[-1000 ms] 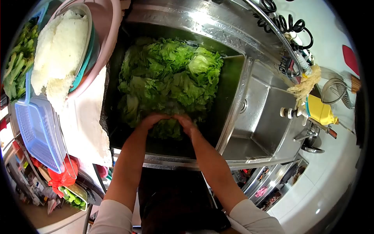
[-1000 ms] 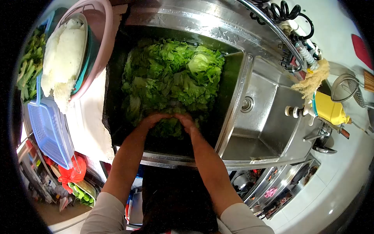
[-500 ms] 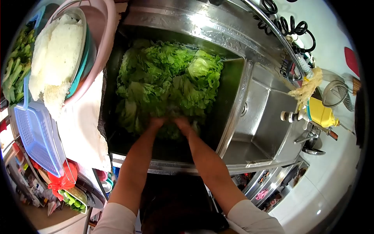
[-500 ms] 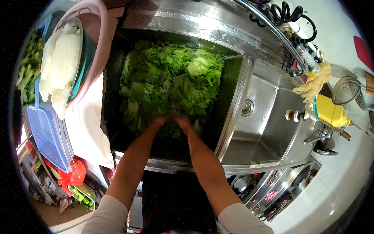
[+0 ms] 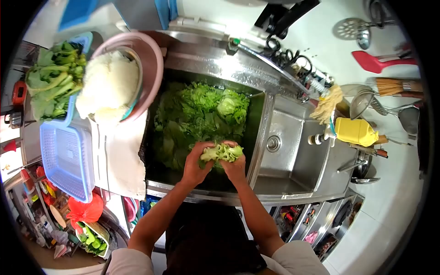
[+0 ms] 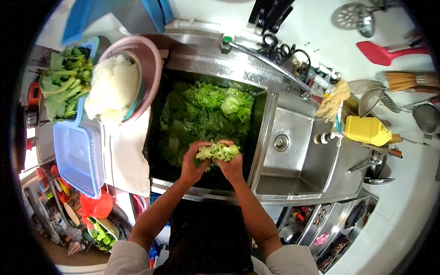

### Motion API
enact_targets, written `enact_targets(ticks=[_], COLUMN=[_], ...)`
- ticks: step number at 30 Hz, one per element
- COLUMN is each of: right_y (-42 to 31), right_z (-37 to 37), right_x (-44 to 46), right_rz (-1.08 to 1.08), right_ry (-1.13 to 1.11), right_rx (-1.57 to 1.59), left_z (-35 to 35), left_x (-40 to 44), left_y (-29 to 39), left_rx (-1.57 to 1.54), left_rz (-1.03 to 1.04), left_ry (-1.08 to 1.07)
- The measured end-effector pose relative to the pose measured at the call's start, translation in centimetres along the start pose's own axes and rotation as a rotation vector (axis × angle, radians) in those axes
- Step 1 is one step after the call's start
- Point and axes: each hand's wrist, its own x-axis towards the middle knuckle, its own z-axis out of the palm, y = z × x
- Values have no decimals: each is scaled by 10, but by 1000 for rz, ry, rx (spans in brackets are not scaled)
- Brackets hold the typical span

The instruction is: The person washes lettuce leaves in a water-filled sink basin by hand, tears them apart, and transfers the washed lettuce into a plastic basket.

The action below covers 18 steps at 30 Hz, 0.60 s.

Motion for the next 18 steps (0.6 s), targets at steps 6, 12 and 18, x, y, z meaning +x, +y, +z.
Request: enact_targets(ticks=[6,12,18], right_y=[-149,-191,66], right_z=[21,35,24], right_x=[-9,-20,-15], right_rz=[-461,-920,-54], right_ry=[29,43,48], right_rx=[-110,-252,-401], left_z=[-36,-40,16], left_x=[17,9,-54], left_y=[144,167,-79], left_rx=[166,171,125], left_rz=[367,866,-88], left_ry=[55,188,196])
